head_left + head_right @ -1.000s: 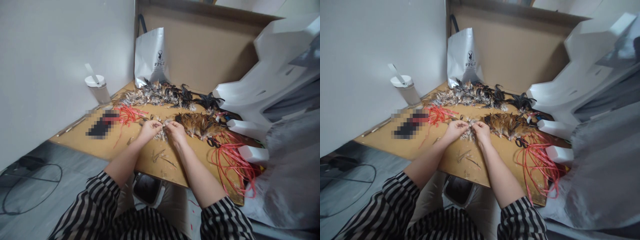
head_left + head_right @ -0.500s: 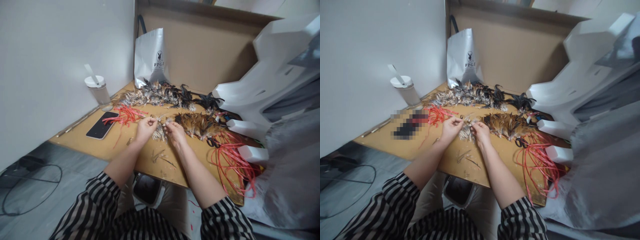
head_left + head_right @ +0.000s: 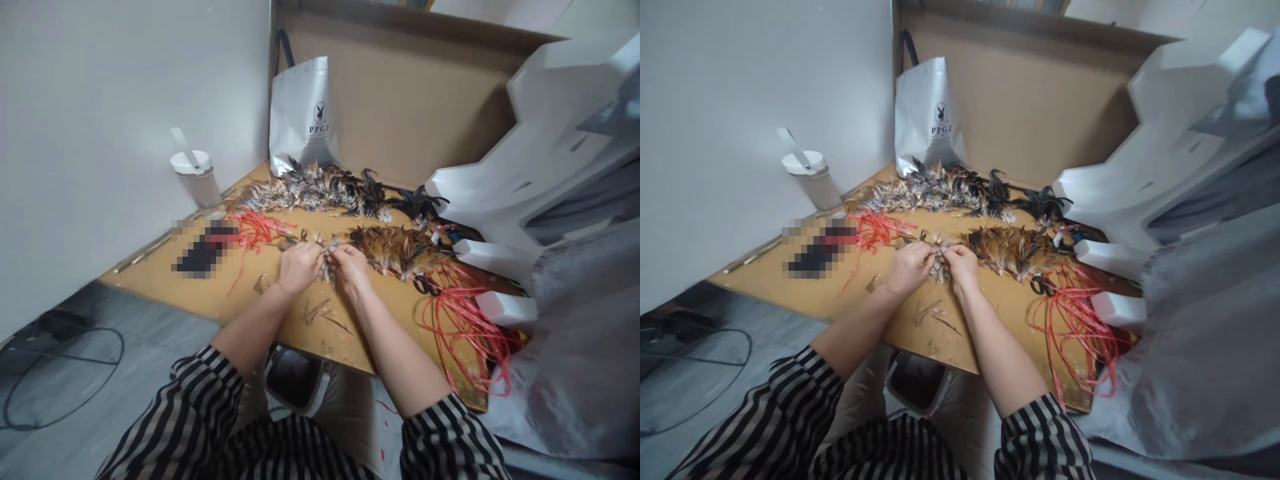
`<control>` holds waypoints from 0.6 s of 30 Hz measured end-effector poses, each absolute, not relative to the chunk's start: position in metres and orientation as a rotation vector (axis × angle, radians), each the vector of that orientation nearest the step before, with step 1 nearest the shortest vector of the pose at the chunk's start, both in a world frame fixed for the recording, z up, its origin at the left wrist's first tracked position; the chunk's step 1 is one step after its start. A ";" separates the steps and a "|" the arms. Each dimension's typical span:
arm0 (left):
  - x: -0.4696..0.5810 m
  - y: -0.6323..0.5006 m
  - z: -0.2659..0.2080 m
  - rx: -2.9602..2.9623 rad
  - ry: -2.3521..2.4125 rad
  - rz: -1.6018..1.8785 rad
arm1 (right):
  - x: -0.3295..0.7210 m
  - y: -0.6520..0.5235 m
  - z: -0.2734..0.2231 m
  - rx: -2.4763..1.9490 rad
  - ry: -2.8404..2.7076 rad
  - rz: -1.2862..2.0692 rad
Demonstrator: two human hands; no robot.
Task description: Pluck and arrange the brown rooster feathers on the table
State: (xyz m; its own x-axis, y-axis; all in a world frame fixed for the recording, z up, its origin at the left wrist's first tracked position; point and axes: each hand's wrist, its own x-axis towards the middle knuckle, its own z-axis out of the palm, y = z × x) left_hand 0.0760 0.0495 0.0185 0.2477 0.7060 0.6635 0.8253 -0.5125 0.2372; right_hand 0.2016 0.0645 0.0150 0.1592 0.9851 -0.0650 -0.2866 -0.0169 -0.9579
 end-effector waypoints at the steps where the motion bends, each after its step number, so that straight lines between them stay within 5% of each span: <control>1: 0.076 0.049 0.019 -2.357 -1.448 -1.113 | 0.202 0.065 0.015 -1.097 -0.851 1.233; 6: 0.076 0.049 0.019 -2.428 -1.482 -1.350 | 0.203 0.066 0.015 -1.043 -0.875 1.164; 18: 0.076 0.062 0.024 -2.914 -2.081 -2.702 | 0.209 0.067 0.019 -0.928 -0.966 1.097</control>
